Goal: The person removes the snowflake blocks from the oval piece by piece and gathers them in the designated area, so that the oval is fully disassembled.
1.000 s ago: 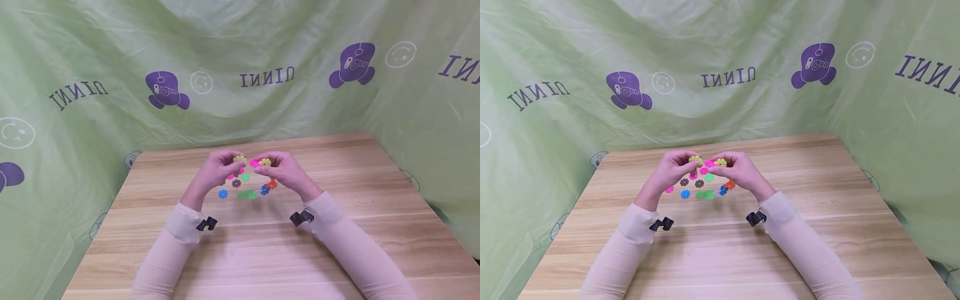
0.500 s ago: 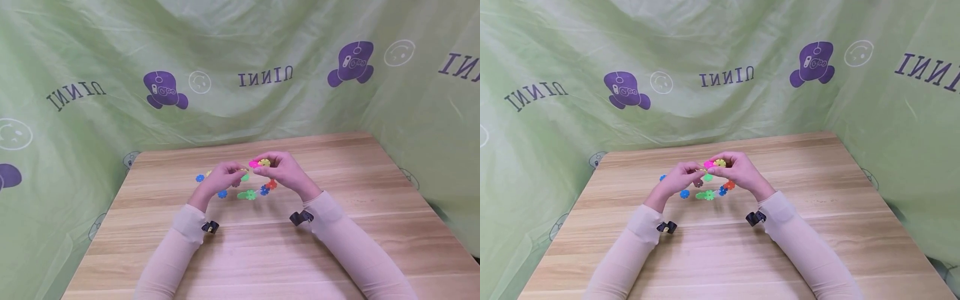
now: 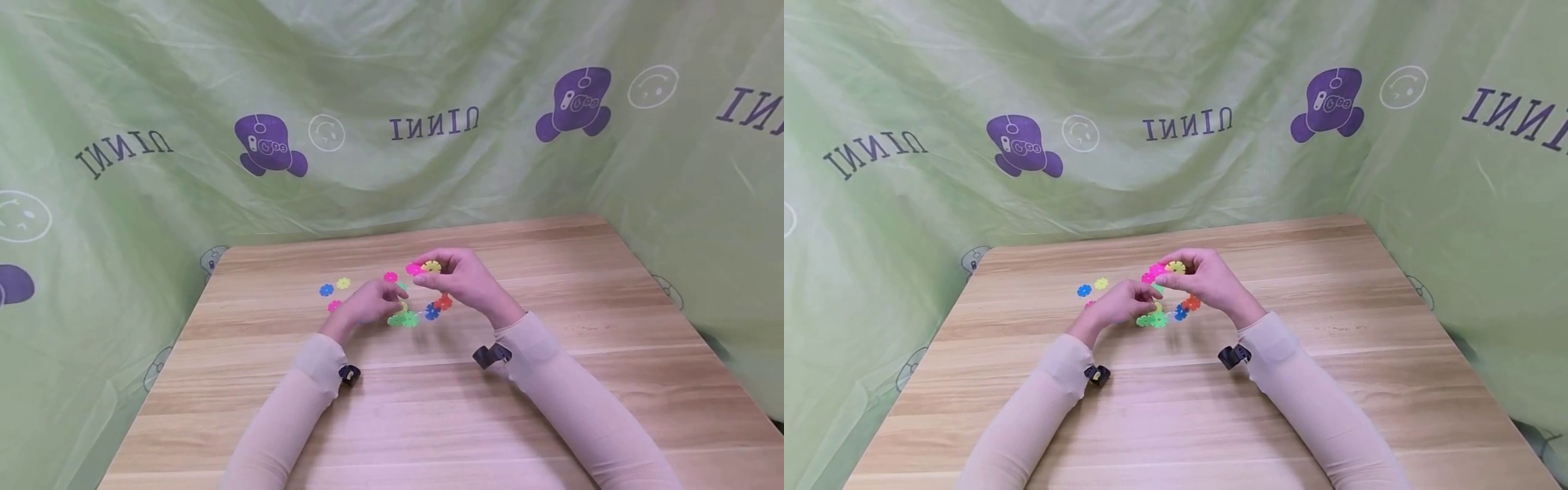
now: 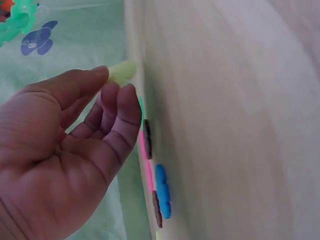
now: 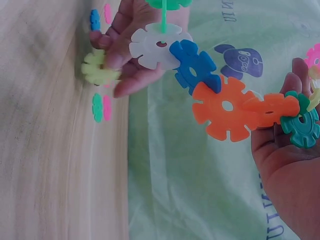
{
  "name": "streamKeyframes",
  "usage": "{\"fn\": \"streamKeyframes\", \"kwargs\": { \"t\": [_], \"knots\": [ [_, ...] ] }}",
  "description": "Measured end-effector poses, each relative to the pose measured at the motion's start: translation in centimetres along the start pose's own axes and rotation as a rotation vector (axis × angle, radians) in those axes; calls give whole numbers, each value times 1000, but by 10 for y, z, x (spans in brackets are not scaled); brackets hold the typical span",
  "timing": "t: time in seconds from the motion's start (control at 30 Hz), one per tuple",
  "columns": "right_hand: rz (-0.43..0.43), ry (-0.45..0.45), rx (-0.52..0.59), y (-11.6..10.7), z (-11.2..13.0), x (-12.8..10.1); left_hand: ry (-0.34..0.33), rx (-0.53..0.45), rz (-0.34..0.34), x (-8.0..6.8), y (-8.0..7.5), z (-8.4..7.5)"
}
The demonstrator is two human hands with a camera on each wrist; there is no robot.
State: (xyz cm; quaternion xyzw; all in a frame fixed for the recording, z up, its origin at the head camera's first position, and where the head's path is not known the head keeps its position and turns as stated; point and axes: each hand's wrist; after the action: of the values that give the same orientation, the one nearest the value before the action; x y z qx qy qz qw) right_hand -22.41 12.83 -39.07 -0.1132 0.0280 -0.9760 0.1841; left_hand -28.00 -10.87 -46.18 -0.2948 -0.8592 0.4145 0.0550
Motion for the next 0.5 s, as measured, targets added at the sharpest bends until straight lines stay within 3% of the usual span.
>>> {"fn": "streamKeyframes", "kwargs": {
  "t": [0.3,0.5],
  "knots": [
    [19,-4,8,0,-2,1,-32,6,-25,1,1,6],
    [23,-8,15,0,-2,0,-98,-6,-108,-5,-10,1]
  ]
}}
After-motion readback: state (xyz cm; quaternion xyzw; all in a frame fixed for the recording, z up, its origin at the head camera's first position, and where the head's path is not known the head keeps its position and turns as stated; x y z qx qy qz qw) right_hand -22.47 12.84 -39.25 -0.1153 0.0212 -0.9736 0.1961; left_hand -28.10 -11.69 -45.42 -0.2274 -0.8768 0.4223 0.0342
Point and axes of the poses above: each hand's wrist, its own x-axis towards the middle knuckle, its own y-axis out of the palm, z = x × y, and after that the axes turned 9 degrees about x, right-handed
